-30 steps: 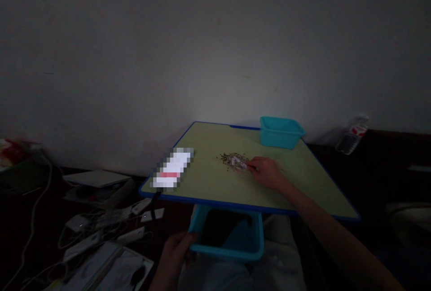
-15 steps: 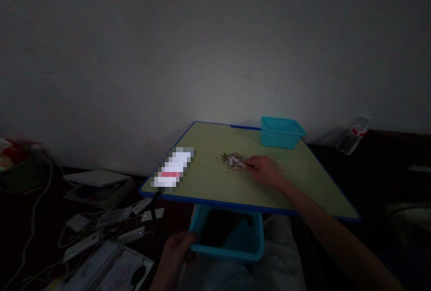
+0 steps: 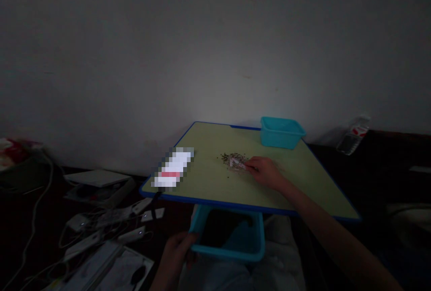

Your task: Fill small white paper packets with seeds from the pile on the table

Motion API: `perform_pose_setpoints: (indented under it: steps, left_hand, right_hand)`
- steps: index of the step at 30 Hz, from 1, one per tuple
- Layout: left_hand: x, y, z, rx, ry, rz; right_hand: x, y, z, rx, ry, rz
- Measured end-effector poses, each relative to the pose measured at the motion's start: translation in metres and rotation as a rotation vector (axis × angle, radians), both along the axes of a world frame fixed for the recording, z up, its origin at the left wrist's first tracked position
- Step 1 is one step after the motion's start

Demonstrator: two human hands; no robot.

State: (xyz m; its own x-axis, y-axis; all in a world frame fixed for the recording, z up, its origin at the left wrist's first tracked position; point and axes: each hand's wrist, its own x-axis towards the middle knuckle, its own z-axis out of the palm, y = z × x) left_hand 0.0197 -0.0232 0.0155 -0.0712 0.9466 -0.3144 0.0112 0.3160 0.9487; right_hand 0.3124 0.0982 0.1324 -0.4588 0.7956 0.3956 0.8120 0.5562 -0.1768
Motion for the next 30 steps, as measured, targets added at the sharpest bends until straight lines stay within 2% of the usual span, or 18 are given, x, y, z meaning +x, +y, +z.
perform_pose_setpoints:
  steps: [4,9,14,18,26,30]
  left_hand:
    - [0.002,-0.001,0.003,0.013,-0.003,-0.006]
    - [0.003,0.000,-0.003,-0.016,-0.015,0.045]
    - [0.003,-0.001,0.001,-0.042,-0.034,0.003]
    - [0.005,-0.002,0.005,-0.029,-0.038,-0.004]
    - [0.004,-0.002,0.006,-0.022,-0.024,-0.007]
    - [0.002,-0.002,0.009,-0.029,-0.002,0.013]
  right_hand:
    - [0.000,0.001,-0.001,0.007,0.014,-0.010]
    - [0.002,0.000,0.000,0.027,0.071,-0.001]
    - [0.011,-0.023,0.003,0.032,0.172,0.014]
    - [0.014,-0.042,0.002,-0.003,0.164,0.048]
    - [-0.010,-0.044,-0.007,-0.005,0.106,0.121]
    - [-0.027,-0.051,-0.006,-0.004,0.091,0.217]
